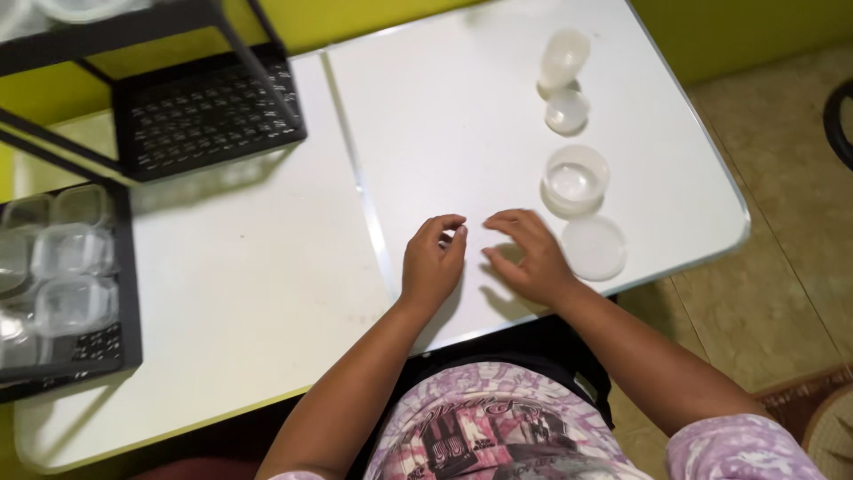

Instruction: The person repeatedly picks up small clear plastic containers and lids from a white table, aligns and presses the lids onto the containers, then places the closed containers onto a black multi-tiered rack. The process is repeated for several containers in sequence.

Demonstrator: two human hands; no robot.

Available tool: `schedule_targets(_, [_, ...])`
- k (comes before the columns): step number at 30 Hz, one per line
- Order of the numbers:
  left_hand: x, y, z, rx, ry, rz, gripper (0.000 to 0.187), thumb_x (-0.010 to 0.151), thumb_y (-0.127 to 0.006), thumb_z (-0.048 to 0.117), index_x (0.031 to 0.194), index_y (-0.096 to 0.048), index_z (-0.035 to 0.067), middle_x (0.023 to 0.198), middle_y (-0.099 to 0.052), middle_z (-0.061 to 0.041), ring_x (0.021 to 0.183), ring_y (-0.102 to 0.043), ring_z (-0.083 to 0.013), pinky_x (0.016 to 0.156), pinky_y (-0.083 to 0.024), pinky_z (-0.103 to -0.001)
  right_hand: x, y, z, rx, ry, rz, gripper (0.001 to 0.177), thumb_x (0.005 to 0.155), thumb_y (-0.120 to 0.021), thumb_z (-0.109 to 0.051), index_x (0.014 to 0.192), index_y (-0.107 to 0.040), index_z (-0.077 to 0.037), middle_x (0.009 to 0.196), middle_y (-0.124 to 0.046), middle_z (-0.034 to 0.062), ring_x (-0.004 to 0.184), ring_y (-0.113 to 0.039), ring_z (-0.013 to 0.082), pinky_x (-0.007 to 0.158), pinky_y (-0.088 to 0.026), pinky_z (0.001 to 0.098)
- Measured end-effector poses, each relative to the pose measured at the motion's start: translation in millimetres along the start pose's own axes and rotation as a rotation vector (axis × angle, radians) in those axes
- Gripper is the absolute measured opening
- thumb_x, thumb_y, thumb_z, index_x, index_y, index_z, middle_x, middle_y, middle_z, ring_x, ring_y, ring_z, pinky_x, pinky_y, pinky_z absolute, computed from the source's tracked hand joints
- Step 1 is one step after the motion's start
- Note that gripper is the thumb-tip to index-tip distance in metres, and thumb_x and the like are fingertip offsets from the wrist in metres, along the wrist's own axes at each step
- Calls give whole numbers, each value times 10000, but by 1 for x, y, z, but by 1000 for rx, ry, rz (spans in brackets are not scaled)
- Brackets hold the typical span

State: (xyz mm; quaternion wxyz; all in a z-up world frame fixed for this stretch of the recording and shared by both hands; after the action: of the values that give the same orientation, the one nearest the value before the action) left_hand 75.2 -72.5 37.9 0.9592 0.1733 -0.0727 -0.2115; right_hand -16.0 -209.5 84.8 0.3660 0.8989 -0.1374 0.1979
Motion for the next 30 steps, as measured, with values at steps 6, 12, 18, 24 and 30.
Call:
schedule_targets(6, [14, -65, 26, 80, -114, -122, 193, 969, -654, 208, 1114, -721, 99, 1104, -718, -59, 884, -694, -210, 766, -570, -328, -24, 86, 43, -281, -127, 202, 269, 896, -741, -88, 1163, -705, -93, 1214, -682, 83, 1189, -602, 294, 1029, -492, 412])
schedule_targets(12, [19, -115, 79, 513, -693, -97, 339, 891, -689, 155, 1229, -701, 133, 1272, -661, -42, 1228, -550, -310, 1003, -434, -475, -18, 91, 84, -691, -10, -94, 372, 869, -721, -134, 1237, -731, -188, 1299, -702, -12, 1414, -499, 317, 1182, -205, 630])
schedule_targets(18, [34, -151, 85, 755, -875, -113, 262, 924, -608, 154, 1159, -723, 156, 1188, -672, -19, 1344, -525, -308, 1146, -321, -540, -20, 76, 117, -696, -50, -202, 319, 872, -732, -136, 1177, -751, -229, 1150, -732, -60, 1418, -510, 214, 1249, -123, 646])
schedule_targets(24, [35, -155, 80, 780, -932, -173, 201, 923, -619, 155, 1062, -764, 163, 1087, -685, -20, 1271, -557, -298, 1171, -334, -514, -21, 74, 118, -645, 1, -170, 277, 861, -763, -148, 1131, -768, -213, 1090, -736, -47, 1299, -586, 190, 1259, -187, 628])
schedule_targets(30, [35, -152, 84, 754, -941, -202, 161, 915, -639, 170, 1000, -776, 169, 1038, -680, 1, 1182, -588, -255, 1127, -372, -476, -18, 75, 112, -575, 53, -150, 239, 882, -774, -157, 1120, -763, -171, 1064, -732, -11, 1155, -650, 177, 1245, -294, 552])
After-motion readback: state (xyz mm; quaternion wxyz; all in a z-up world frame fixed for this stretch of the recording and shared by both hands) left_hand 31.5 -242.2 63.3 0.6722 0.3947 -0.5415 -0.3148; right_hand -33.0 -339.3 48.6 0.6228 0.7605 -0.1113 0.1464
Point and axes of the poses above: each hand's wrist, its own x-axis towards the middle knuckle, its own y-axis out of the back of the hand, z = x × y, the point moved 10 cm from there along x, towards the middle knuckle
